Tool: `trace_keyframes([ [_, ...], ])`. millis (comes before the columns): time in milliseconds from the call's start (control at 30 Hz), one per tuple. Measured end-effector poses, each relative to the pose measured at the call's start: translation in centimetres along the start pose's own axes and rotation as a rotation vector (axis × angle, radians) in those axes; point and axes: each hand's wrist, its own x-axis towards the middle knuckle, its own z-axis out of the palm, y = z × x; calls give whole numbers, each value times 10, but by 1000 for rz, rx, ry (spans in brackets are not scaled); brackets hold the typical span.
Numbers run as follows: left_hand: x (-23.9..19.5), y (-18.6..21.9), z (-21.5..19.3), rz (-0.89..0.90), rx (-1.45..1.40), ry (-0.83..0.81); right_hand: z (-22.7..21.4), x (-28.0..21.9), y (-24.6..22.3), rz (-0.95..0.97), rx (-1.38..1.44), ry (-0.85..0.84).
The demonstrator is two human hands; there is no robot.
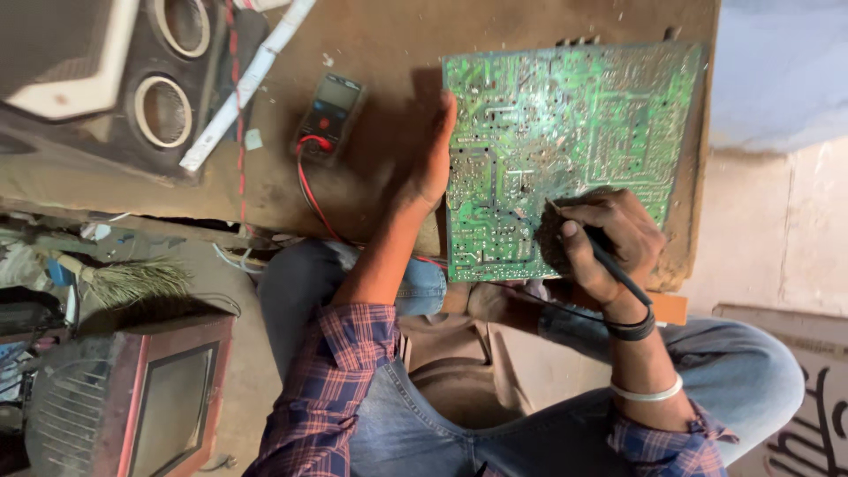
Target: The person sits cross-legged on a chair and uses a soldering iron to work on a green circuit board. They repeatedly touch the iron to various points on the board, occasionally adjusting the board's position.
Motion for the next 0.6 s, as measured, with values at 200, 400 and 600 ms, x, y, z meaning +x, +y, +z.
trace_keyframes([
  [200,-1,40,11,3,368,147,-14,-6,-9,43,72,-2],
  [400,13,45,16,28,162,203,-17,-10,-7,16,72,29],
  [600,12,41,16,107,-151,87,-21,-7,-5,15,75,44],
])
